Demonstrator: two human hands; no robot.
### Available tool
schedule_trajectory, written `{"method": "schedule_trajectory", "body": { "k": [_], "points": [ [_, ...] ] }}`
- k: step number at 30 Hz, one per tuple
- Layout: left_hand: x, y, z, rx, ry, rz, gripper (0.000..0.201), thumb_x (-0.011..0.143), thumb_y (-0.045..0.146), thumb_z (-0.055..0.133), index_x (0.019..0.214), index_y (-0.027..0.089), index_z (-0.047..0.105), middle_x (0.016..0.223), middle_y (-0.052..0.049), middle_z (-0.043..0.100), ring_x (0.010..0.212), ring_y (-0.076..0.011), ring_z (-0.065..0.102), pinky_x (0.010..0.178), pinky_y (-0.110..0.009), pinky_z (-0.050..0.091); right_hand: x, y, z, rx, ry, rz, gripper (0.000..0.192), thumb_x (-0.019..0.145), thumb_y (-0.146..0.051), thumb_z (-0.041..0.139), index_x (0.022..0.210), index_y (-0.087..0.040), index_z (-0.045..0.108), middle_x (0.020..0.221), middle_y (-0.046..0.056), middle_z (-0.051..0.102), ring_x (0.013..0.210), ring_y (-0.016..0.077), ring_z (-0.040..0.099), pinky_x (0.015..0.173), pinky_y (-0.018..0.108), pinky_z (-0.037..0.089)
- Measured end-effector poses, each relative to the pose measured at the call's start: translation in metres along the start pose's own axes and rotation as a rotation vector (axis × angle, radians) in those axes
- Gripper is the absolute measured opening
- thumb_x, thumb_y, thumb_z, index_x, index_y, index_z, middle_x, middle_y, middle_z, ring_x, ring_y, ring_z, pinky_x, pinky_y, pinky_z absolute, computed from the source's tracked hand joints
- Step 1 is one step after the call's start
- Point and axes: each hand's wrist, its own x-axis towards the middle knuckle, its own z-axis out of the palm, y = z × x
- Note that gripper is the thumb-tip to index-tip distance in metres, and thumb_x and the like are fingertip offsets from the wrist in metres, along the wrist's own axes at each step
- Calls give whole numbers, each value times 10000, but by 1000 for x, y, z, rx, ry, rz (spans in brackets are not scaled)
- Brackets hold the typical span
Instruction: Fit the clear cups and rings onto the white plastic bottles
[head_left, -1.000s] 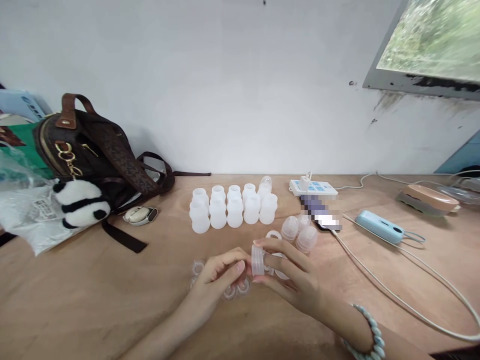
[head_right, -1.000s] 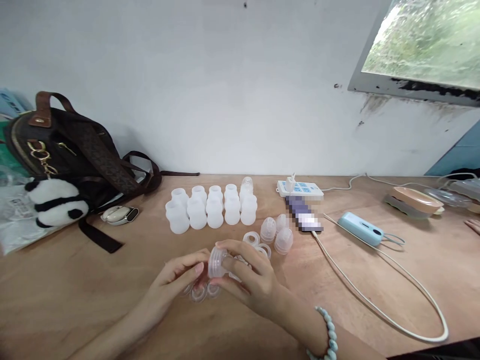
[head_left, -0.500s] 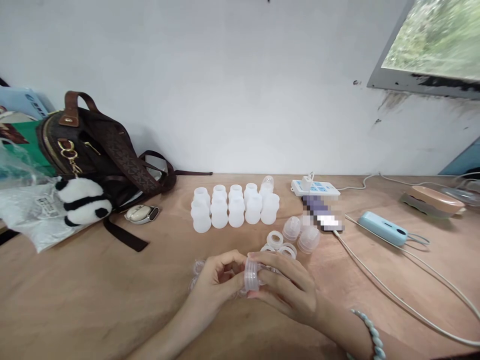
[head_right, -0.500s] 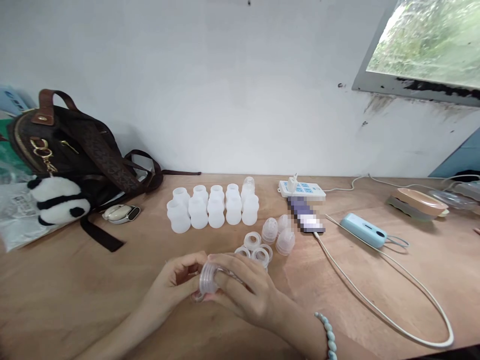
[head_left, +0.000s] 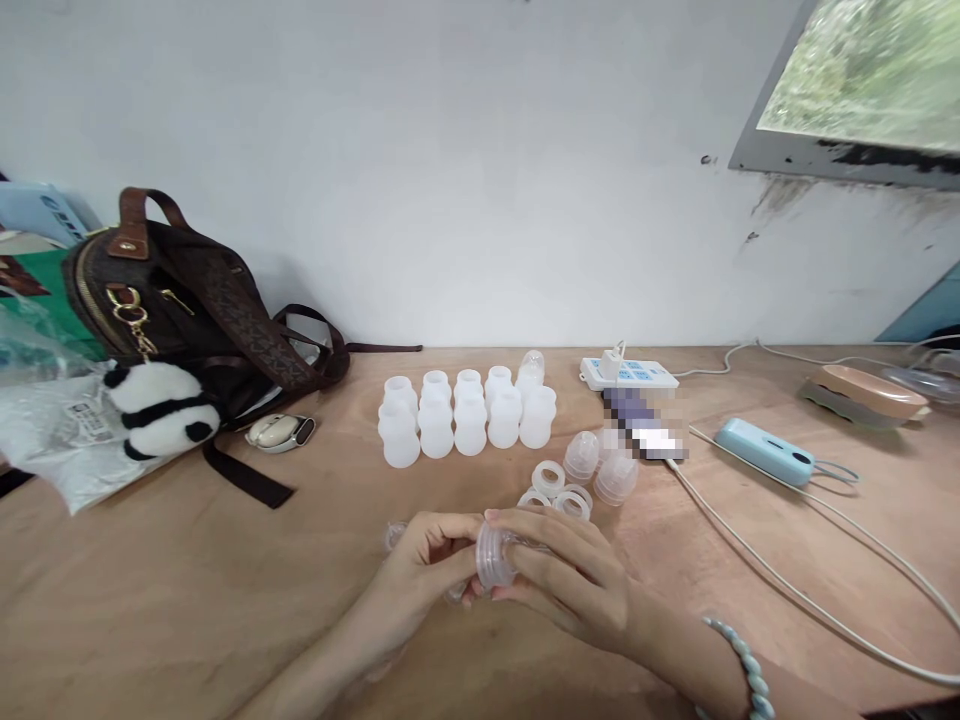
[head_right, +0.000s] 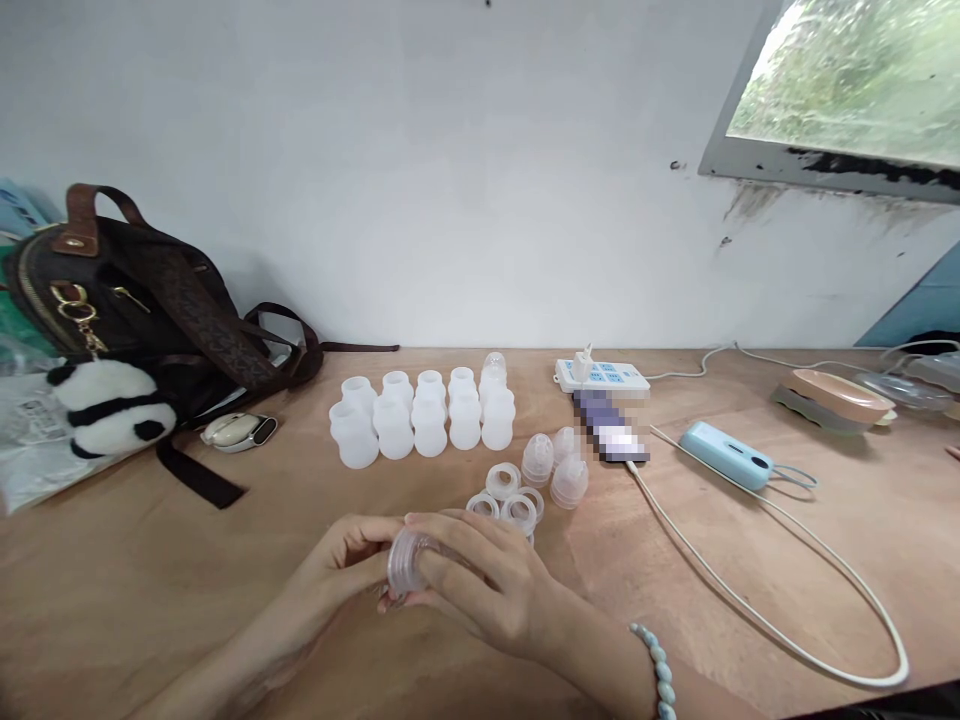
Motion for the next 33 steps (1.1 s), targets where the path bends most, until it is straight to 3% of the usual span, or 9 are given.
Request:
{"method": "schedule_trajectory", "body": {
  "k": [3, 8, 11, 17, 25, 28, 33],
  "points": [
    [-1, 0, 2, 15, 19, -14, 286, 781, 371, 696, 634, 126, 706, 557, 8, 534, 525, -90, 417, 526, -205, 356, -1, -1, 1, 37, 0, 44, 182, 946, -230, 588, 1109, -149, 579, 1036, 160, 724, 954, 206, 716, 790, 310, 618],
    [0, -4, 5, 54, 94, -3, 193, 739, 290, 632, 625, 138, 665, 541, 20, 531, 515, -97, 427, 522, -213, 350, 0, -3, -2, 193, -67, 175, 367, 934, -306, 610, 1265, -157, 554, 1035, 123, 683, 929, 174, 684, 792, 273, 598],
    [1, -6, 5, 94, 119, 12, 193, 707, 279, 615, 569, 144, 621, 499, 37, 480, 493, -89, 384, 509, -210, 315, 2, -2, -3, 337, -106, 262, 366, 899, -334, 656, 1227, -179, 609, 973, 86, 655, 871, 161, 662, 761, 260, 580],
    [1, -4, 6, 86, 92, 35, 285, 699, 347, 655, 514, 155, 555, 476, 44, 437, 478, -82, 350, 495, -213, 278, 2, 3, -1, 569, -16, 447, 377, 786, -424, 763, 1095, -220, 689, 892, 40, 634, 770, 148, 615, 685, 266, 548],
    [-4, -2, 8, 88, 60, 50, 344, 731, 427, 665, 543, 153, 576, 485, 33, 460, 458, -80, 349, 485, -217, 272, 6, -3, -1, 904, -31, 663, 439, 708, -494, 804, 1058, -241, 725, 879, 27, 607, 758, 141, 625, 662, 254, 560],
    [-12, 1, -4, 121, 79, 54, 342, 737, 428, 658, 547, 157, 570, 498, 26, 474, 468, -86, 369, 492, -217, 287, 3, 11, -12, 926, 36, 756, 418, 717, -492, 798, 1047, -245, 723, 878, 25, 632, 738, 142, 635, 651, 248, 561],
    [-37, 8, -57, 294, 237, 58, 337, 761, 407, 617, 527, 173, 556, 536, 15, 480, 533, -122, 413, 534, -235, 350, -15, 56, -55, 631, 389, 999, 290, 740, -424, 784, 977, -264, 733, 873, 20, 713, 752, 161, 650, 643, 250, 545]
  ]
}}
